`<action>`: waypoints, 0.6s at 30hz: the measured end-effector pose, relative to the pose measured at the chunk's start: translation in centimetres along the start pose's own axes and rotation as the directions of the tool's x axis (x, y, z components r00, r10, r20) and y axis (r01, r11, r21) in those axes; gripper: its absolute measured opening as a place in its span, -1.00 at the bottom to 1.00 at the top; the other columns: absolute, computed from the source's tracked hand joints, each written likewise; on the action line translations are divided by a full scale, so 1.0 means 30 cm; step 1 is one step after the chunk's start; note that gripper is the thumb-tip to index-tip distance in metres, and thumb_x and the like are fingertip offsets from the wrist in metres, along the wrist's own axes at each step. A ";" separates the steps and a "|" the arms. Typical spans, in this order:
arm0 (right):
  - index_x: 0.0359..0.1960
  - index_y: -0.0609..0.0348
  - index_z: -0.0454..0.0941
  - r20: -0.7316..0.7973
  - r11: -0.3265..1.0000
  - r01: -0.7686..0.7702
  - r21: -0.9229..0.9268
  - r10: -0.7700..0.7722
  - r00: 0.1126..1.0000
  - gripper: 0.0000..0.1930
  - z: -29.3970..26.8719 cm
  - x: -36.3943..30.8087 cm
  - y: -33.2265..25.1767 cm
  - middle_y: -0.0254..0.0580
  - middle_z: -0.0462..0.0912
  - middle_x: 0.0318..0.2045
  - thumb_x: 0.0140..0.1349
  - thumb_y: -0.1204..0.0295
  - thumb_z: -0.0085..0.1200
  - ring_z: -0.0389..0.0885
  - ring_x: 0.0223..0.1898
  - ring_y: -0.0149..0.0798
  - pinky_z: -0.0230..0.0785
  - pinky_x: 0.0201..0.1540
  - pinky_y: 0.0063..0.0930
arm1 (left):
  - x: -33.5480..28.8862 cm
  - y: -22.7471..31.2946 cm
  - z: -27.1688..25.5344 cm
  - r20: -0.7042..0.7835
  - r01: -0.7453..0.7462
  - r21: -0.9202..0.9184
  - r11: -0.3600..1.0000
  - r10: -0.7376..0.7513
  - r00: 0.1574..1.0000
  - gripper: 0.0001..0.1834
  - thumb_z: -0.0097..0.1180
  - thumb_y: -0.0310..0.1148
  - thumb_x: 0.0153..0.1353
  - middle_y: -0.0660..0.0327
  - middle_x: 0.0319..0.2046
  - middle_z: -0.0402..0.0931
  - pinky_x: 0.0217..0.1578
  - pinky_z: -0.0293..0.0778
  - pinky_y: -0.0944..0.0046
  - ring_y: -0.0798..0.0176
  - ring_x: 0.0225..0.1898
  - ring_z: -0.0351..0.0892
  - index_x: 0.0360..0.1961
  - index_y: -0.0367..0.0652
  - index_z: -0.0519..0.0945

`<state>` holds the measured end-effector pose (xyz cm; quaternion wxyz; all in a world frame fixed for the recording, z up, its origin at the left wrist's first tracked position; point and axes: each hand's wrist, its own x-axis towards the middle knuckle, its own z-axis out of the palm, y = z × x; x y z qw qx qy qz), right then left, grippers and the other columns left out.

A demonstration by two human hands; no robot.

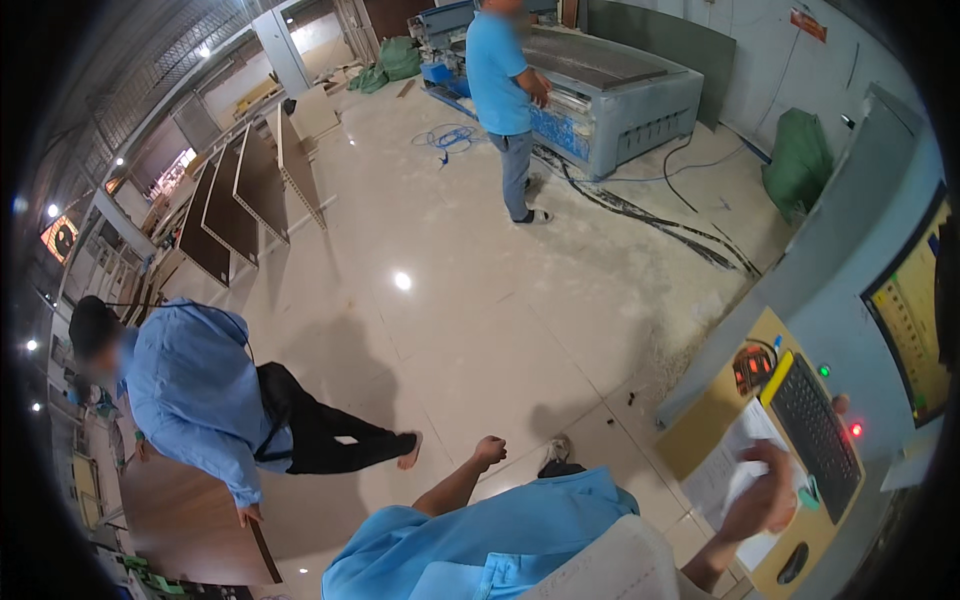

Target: The person uses a blue air blow gun to clean debris from the surface of a large industrial machine. They move the nozzle along the machine's surface to remove dust and particles.

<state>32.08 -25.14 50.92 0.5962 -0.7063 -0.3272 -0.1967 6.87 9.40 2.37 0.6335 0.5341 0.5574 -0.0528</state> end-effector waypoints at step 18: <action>-0.02 0.26 0.56 0.627 0.827 -0.556 -0.076 0.474 0.618 -0.66 0.877 0.241 0.298 -0.06 0.70 -0.21 0.17 0.43 0.17 0.69 -0.18 -0.24 0.48 -0.07 -0.40 | 0.286 0.406 -0.167 -0.136 0.123 0.299 0.946 -0.085 0.987 -0.61 0.15 -0.19 0.07 -0.01 -0.25 0.66 -0.12 0.52 0.09 0.05 -0.18 0.66 -0.14 -0.20 0.66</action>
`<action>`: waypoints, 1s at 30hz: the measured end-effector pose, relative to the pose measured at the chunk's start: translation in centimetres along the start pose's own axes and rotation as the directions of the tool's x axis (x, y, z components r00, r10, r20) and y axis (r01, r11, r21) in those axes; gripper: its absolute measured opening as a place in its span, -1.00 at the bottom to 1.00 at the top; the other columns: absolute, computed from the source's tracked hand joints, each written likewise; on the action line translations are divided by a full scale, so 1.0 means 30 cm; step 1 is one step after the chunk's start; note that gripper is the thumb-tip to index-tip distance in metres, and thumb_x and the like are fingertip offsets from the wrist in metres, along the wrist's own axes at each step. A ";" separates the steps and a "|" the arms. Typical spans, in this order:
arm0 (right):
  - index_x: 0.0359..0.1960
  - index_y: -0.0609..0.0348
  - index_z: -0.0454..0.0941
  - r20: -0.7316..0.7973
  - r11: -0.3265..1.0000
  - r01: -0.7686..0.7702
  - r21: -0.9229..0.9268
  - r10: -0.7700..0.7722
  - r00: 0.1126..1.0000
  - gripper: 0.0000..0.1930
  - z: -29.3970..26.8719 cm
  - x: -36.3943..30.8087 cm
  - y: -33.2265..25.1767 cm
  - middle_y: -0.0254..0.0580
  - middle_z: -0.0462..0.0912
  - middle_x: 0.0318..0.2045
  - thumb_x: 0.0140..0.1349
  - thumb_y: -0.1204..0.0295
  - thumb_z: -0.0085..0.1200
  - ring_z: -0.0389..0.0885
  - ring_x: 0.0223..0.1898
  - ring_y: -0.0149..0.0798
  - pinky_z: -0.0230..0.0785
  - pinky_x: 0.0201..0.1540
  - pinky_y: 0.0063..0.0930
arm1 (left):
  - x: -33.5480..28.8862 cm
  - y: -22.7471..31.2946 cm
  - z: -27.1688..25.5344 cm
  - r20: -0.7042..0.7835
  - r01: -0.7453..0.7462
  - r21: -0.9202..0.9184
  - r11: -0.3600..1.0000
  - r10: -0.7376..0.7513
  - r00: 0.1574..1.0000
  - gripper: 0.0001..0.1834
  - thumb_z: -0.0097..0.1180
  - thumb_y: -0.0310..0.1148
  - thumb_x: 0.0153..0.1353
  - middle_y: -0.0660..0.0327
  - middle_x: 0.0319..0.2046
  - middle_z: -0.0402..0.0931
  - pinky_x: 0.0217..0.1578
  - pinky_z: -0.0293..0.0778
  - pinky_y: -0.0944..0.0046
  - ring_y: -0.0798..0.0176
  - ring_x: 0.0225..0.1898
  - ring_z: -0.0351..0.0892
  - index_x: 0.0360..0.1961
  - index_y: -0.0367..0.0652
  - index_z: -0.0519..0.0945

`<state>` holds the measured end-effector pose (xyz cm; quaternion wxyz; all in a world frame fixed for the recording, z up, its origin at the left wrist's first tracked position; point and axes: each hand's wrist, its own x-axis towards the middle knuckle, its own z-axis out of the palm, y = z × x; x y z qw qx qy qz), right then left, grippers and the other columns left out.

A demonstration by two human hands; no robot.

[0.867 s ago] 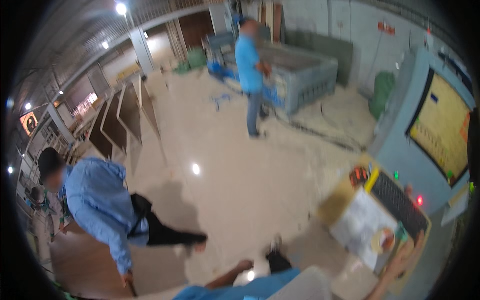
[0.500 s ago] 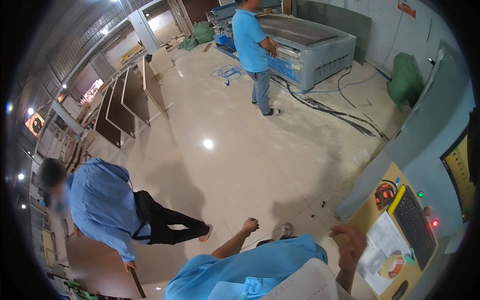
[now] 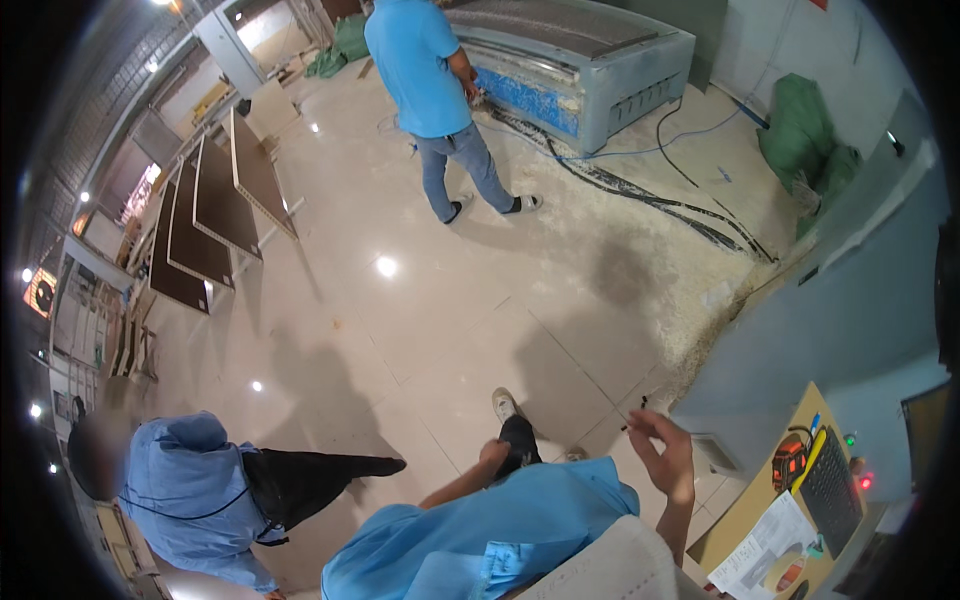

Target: The person uses a blue air blow gun to clean debris from the surface of a large industrial machine. They move the nozzle along the machine's surface to remove dust and particles.

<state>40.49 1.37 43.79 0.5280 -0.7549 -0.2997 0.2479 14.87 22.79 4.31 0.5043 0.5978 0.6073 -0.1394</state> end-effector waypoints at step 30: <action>-0.02 0.15 0.50 0.730 0.825 -0.422 -0.377 0.545 0.412 -0.63 0.574 1.283 0.321 -0.02 0.62 -0.13 0.11 0.36 0.08 0.62 -0.09 -0.04 0.45 -0.06 -0.15 | 0.188 0.299 -1.190 0.598 0.101 -0.300 0.949 0.104 0.795 -0.57 0.13 -0.19 0.12 0.25 -0.21 0.48 -0.13 0.31 0.34 0.38 -0.16 0.34 -0.04 -0.23 0.50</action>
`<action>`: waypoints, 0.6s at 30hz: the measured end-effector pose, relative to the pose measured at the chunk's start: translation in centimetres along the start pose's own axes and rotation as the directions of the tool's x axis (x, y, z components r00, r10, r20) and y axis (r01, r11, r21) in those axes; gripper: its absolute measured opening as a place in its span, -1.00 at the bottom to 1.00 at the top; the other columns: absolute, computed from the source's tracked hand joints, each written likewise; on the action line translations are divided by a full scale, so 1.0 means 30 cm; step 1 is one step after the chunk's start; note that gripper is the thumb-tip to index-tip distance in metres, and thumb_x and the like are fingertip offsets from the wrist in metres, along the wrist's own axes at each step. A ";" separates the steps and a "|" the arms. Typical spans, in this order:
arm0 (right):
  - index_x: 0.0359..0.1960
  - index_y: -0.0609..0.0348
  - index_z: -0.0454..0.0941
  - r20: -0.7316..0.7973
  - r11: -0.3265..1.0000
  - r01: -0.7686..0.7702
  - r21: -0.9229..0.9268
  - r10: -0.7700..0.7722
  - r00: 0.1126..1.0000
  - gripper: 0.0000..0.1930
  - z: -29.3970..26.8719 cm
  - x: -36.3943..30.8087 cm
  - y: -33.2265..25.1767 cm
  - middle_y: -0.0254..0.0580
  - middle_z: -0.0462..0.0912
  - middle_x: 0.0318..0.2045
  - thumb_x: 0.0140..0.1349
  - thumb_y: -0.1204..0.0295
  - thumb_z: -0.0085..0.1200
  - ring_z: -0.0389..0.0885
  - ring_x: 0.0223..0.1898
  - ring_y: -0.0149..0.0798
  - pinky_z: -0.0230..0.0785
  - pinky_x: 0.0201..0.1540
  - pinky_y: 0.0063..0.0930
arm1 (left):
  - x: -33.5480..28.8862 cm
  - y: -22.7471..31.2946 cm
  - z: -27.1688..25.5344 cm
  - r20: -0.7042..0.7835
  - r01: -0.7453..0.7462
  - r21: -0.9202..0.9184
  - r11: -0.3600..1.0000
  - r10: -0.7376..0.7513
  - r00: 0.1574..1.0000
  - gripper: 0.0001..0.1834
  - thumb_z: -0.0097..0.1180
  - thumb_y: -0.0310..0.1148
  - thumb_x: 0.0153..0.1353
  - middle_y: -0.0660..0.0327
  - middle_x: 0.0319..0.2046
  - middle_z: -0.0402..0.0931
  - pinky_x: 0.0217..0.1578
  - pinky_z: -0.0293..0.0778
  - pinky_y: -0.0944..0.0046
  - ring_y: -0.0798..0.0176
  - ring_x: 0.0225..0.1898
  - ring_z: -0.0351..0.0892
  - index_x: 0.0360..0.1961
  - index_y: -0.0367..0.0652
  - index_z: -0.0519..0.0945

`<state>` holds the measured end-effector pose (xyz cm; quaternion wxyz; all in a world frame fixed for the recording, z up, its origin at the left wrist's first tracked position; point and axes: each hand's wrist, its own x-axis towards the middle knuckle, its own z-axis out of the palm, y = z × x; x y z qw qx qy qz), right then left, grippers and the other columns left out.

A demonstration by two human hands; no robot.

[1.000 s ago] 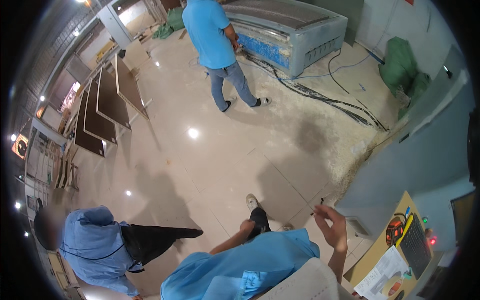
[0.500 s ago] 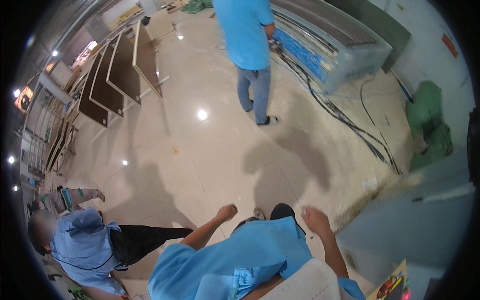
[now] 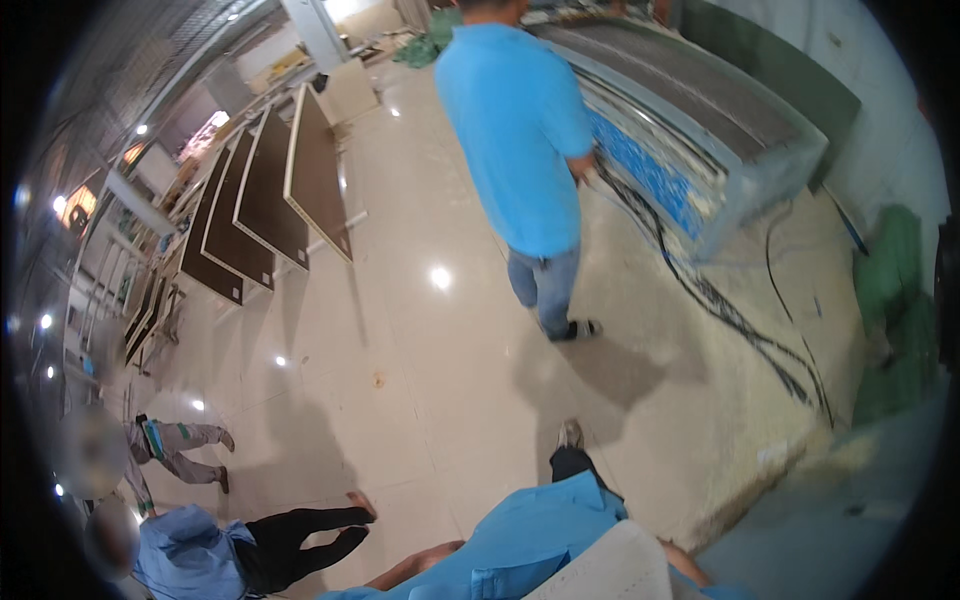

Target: The person uses a blue air blow gun to clean debris from the surface of a large industrial machine. They move the nozzle along the machine's surface to remove dust and particles.

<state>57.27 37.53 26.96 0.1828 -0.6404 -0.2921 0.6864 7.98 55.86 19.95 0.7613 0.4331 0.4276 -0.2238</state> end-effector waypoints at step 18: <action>-0.08 0.15 0.48 0.145 0.981 0.035 -0.193 -0.007 0.989 -0.67 -0.487 0.667 -0.734 -0.11 0.59 -0.20 0.09 0.38 0.08 0.61 -0.13 -0.12 0.46 -0.10 -0.20 | 0.132 0.462 -0.030 -0.185 -0.099 -0.087 0.991 0.081 0.979 -0.52 0.10 -0.11 0.16 0.20 -0.16 0.49 -0.08 0.32 0.29 0.30 -0.09 0.36 0.00 -0.24 0.49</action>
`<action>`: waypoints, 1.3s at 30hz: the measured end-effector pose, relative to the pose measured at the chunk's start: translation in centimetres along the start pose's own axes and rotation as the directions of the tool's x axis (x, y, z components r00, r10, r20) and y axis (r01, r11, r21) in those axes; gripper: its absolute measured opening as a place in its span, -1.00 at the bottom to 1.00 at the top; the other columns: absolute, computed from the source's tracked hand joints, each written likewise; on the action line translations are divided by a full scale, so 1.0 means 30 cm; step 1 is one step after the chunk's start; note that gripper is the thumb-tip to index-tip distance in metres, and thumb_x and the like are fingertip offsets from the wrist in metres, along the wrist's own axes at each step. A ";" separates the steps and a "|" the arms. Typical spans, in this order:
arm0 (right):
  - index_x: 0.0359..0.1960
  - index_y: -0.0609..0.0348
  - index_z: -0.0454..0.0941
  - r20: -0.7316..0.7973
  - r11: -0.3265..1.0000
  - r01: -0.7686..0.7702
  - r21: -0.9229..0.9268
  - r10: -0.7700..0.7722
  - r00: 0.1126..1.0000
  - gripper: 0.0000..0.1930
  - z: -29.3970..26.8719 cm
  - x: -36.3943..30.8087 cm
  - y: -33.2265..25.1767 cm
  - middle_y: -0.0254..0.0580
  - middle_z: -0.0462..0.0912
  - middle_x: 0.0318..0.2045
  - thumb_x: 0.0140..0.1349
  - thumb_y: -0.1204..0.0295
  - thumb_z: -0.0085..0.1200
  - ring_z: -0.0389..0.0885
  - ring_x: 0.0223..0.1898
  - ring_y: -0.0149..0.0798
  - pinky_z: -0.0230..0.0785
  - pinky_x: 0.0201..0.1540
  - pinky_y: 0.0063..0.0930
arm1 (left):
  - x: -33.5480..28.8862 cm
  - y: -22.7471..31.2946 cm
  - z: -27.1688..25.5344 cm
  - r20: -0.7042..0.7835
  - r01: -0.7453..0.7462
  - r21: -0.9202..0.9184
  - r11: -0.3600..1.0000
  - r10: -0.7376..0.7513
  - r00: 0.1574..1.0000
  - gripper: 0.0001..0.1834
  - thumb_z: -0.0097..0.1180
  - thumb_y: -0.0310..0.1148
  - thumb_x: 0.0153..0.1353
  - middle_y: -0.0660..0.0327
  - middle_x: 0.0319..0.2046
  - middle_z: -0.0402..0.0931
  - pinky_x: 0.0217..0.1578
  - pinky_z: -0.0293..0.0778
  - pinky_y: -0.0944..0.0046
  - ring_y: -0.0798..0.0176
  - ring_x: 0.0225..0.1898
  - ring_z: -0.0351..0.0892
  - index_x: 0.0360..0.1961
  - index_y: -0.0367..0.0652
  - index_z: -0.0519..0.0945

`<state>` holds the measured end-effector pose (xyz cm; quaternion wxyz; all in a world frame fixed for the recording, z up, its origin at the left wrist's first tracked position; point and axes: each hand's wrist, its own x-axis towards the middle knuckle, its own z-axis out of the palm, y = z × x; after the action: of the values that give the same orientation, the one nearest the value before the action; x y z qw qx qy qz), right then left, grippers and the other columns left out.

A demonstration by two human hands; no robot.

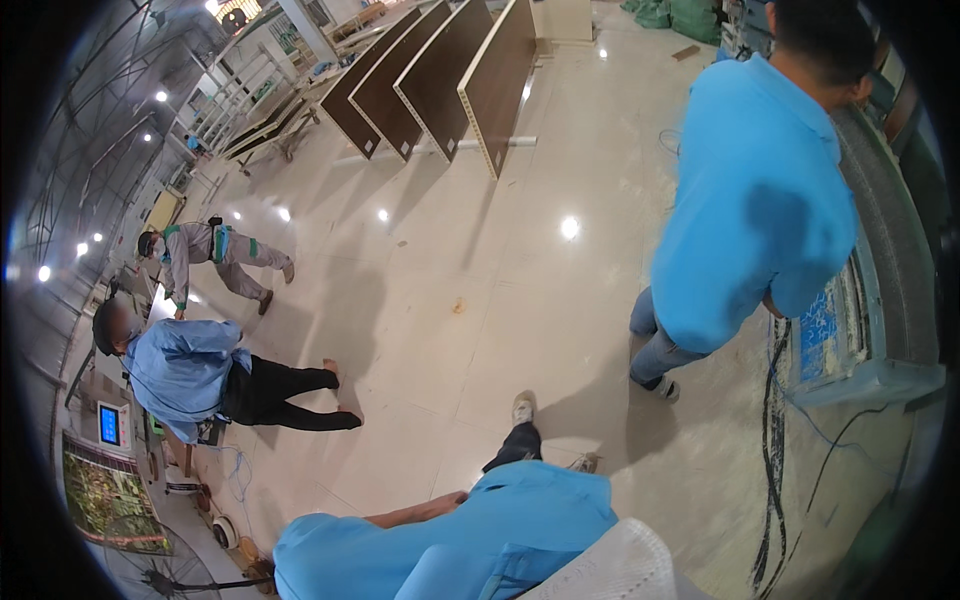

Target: The person uses a blue air blow gun to clean debris from the surface of a large industrial machine. They move the nozzle along the machine's surface to remove dust and particles.

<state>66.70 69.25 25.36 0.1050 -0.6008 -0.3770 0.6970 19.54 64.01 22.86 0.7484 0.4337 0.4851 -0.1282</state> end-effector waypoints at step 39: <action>-0.23 0.14 0.38 -0.100 0.694 -0.002 0.720 0.106 0.989 -0.70 0.494 -0.270 -0.015 -0.19 0.51 -0.17 -0.02 0.51 0.16 0.56 -0.13 -0.24 0.53 -0.09 -0.28 | 0.015 0.540 -0.720 0.112 0.035 0.351 0.936 -0.079 0.991 -0.39 0.05 0.07 0.25 0.08 -0.04 0.49 0.04 0.35 0.17 0.14 0.06 0.41 0.09 -0.25 0.46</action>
<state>55.04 58.78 31.72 0.3354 -0.5684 -0.0495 0.7497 16.42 90.40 27.69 0.6844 0.5363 0.4196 -0.2606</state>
